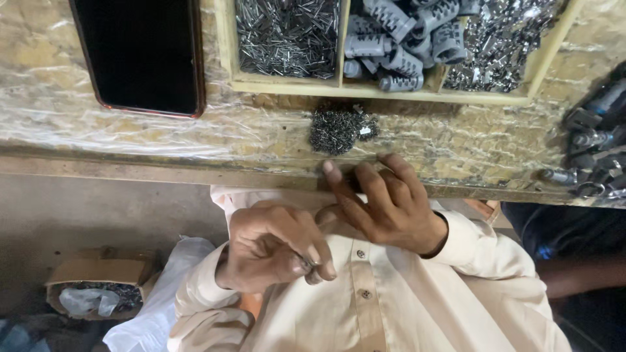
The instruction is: The person sits at a workbench and assembles small plastic parts by hand, picking gray plastic bodies and blue caps from a compartmentalized tray, pressing the pieces together, and placing the finished assemblies into the tray compartments. They occasionally reach into a large pile of parts on the table to gather more pieces.
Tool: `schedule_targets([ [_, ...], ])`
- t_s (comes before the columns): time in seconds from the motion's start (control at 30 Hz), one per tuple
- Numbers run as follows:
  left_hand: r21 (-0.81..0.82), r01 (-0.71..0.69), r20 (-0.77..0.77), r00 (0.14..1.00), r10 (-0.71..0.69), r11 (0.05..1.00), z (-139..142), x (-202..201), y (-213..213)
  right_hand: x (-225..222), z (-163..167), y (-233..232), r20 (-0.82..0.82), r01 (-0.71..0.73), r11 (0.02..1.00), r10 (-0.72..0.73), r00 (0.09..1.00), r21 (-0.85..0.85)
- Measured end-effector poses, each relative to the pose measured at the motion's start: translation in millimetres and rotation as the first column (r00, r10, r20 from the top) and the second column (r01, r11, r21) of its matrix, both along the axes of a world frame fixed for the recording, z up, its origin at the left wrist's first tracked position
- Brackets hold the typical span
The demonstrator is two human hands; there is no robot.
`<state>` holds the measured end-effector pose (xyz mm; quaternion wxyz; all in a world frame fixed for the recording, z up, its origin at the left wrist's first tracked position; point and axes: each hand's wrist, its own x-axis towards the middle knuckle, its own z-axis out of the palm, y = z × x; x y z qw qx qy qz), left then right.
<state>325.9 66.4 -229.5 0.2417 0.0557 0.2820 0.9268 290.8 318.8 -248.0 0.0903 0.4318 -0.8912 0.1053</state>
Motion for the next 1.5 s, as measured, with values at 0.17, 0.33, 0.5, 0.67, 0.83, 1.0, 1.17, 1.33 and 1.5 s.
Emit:
schedule_targets([
  [0.17, -0.001, 0.029, 0.113, 0.993, -0.029, 1.000, -6, 8, 0, 0, 25, 18, 0.063, 0.264, 0.963, -0.260, 0.964, -0.053],
  [0.33, 0.042, 0.187, 0.117, 0.975, -0.191, 0.981, -15, -4, 21, 10, 43, 47, 0.416, 0.705, 0.667, -0.586, 0.696, -0.240],
  [0.5, -0.040, 0.207, 0.130, 0.971, -0.200, 0.978, -6, -20, 35, 10, 36, 63, 0.511, 0.586, 0.717, -0.367, 0.777, -0.377],
  [0.67, -0.479, -0.081, -0.246, 0.968, -0.045, 0.874, 0, -25, 50, 1, 40, 66, 0.566, 0.531, 0.776, -0.283, 0.775, -0.340],
  [0.83, -0.707, -0.189, -0.418, 0.889, -0.188, 0.682, -4, -29, 57, -1, 48, 66, 0.516, 0.397, 0.897, -0.250, 0.819, -0.195],
  [1.0, -0.662, -0.232, -0.455, 0.880, -0.136, 0.713, -8, -29, 58, -8, 43, 62, 0.453, 0.258, 0.961, -0.187, 0.872, -0.099],
  [1.17, -0.652, -0.218, -0.451, 0.882, -0.140, 0.726, -10, -30, 58, -28, 42, 56, 0.426, 0.186, 0.949, -0.063, 0.902, -0.253],
  [1.33, -0.644, -0.193, -0.385, 0.918, -0.095, 0.740, 1, -29, 59, -26, 55, 51, 0.765, 0.493, 0.735, 0.053, 0.642, -0.465],
  [1.5, -0.681, -0.070, -0.179, 0.981, -0.073, 0.729, 8, -25, 68, 0, 47, 37, 0.703, 0.359, 0.739, 0.212, 0.679, -0.570],
])
